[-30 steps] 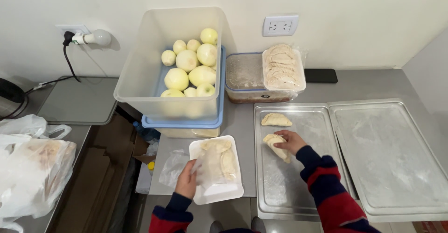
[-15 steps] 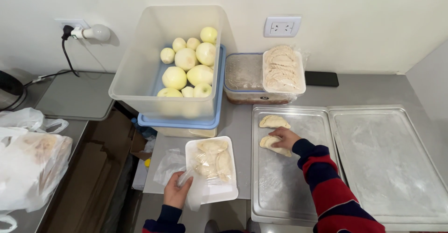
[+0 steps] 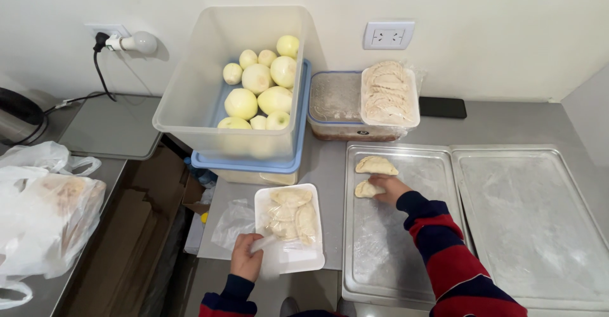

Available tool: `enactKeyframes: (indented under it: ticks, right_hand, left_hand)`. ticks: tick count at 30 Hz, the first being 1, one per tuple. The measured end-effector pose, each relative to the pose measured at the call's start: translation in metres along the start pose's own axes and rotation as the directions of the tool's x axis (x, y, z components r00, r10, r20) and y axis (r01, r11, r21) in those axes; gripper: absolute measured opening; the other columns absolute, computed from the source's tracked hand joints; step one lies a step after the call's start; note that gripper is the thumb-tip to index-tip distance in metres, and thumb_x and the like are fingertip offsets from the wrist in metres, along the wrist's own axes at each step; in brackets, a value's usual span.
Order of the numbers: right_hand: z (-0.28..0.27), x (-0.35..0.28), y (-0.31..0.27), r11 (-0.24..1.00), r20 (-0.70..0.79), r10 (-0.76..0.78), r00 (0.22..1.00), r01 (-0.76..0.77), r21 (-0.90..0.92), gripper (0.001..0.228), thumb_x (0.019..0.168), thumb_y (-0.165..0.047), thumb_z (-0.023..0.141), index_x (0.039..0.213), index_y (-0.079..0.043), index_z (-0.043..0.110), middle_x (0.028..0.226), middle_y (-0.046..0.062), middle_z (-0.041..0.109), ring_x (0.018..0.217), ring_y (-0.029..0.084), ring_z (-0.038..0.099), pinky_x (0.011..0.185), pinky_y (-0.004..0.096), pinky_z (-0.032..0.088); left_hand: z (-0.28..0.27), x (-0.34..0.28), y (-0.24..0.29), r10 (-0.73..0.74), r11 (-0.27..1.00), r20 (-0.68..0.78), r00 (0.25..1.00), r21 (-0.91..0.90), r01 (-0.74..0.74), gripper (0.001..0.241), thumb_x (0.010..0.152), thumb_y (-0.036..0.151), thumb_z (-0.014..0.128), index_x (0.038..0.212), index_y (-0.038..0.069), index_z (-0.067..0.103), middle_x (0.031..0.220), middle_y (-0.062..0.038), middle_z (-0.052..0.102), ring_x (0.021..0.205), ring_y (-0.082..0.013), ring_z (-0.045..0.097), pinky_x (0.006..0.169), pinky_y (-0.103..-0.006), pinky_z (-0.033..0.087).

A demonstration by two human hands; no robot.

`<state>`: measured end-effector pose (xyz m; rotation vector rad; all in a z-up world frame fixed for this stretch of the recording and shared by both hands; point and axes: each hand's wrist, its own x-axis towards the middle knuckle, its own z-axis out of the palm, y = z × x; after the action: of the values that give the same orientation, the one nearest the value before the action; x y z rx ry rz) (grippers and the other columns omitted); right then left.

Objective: The recorder greases baking trays with oil and a brush, then places pre-made empanadas onto the trays for baking.

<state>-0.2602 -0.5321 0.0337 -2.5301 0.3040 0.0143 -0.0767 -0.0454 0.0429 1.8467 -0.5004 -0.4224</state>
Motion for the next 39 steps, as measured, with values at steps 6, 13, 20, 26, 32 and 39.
enactKeyframes:
  ticks: [6,13,20,26,32,39]
  right_hand:
    - [0.007,0.007,0.019,0.994,0.012,-0.105,0.994,0.105,0.004,0.058,0.076,-0.010,0.081,0.131,-0.002,0.063,0.142,0.014,0.058,0.134,0.032,0.053,0.112,0.037,0.042]
    - [0.010,0.003,-0.008,0.996,-0.007,-0.056,0.998,0.055,-0.069,0.055,0.074,-0.013,0.082,0.127,-0.005,0.066,0.141,0.014,0.058,0.131,0.033,0.054,0.109,0.039,0.045]
    - [0.088,-0.034,-0.160,0.993,-0.088,-0.042,0.995,0.052,0.108,0.033,0.080,-0.007,0.071,0.114,-0.009,0.071,0.109,0.012,0.068,0.102,0.032,0.067,0.090,0.040,0.055]
    - [0.165,-0.070,-0.250,0.963,-0.012,-0.171,0.985,0.170,0.211,0.018,0.090,-0.011,0.070,0.106,-0.004,0.072,0.107,0.014,0.071,0.101,0.033,0.069,0.089,0.040,0.057]
    - [0.190,-0.081,-0.268,0.989,-0.298,-0.148,0.943,0.149,-0.022,0.028,0.091,-0.010,0.068,0.117,0.001,0.069,0.125,0.020,0.065,0.113,0.038,0.062,0.094,0.043,0.053]
    - [0.193,-0.079,-0.282,0.984,-0.412,-0.083,0.907,0.011,-0.175,0.039,0.083,-0.006,0.065,0.120,0.007,0.064,0.145,0.028,0.052,0.117,0.041,0.055,0.098,0.043,0.049]
  left_hand:
    - [-0.004,-0.003,-0.006,0.241,0.969,0.099,0.965,0.038,-0.246,0.048,0.057,-0.017,0.043,0.094,0.000,0.070,0.098,-0.012,0.070,0.098,-0.0302,0.069,0.088,-0.0330,0.051]
    - [0.003,-0.018,0.056,0.196,0.878,0.294,0.936,0.371,-0.301,0.026,0.066,-0.001,0.061,0.091,0.002,0.069,0.094,-0.017,0.066,0.093,-0.0402,0.065,0.080,-0.0428,0.053]
    - [0.036,-0.011,0.007,0.147,0.547,0.353,0.924,0.749,-0.373,0.023,0.088,0.033,0.071,0.092,0.010,0.068,0.094,-0.008,0.063,0.092,-0.0299,0.064,0.078,-0.0442,0.052]
    - [0.025,-0.002,0.008,0.499,0.323,0.397,0.771,0.740,-0.590,0.023,0.080,0.017,0.064,0.103,0.012,0.064,0.098,-0.006,0.059,0.093,-0.0272,0.060,0.074,-0.0413,0.051]
    - [0.020,-0.002,0.019,0.605,0.308,0.433,0.668,0.647,-0.698,0.024,0.078,0.017,0.063,0.102,0.012,0.064,0.096,-0.006,0.057,0.092,-0.0277,0.059,0.070,-0.0400,0.051]
    - [0.023,-0.002,0.043,0.658,0.384,0.350,0.667,0.606,-0.697,0.011,0.081,0.016,0.067,0.091,0.013,0.063,0.089,-0.005,0.056,0.085,-0.0271,0.060,0.066,-0.0399,0.052]
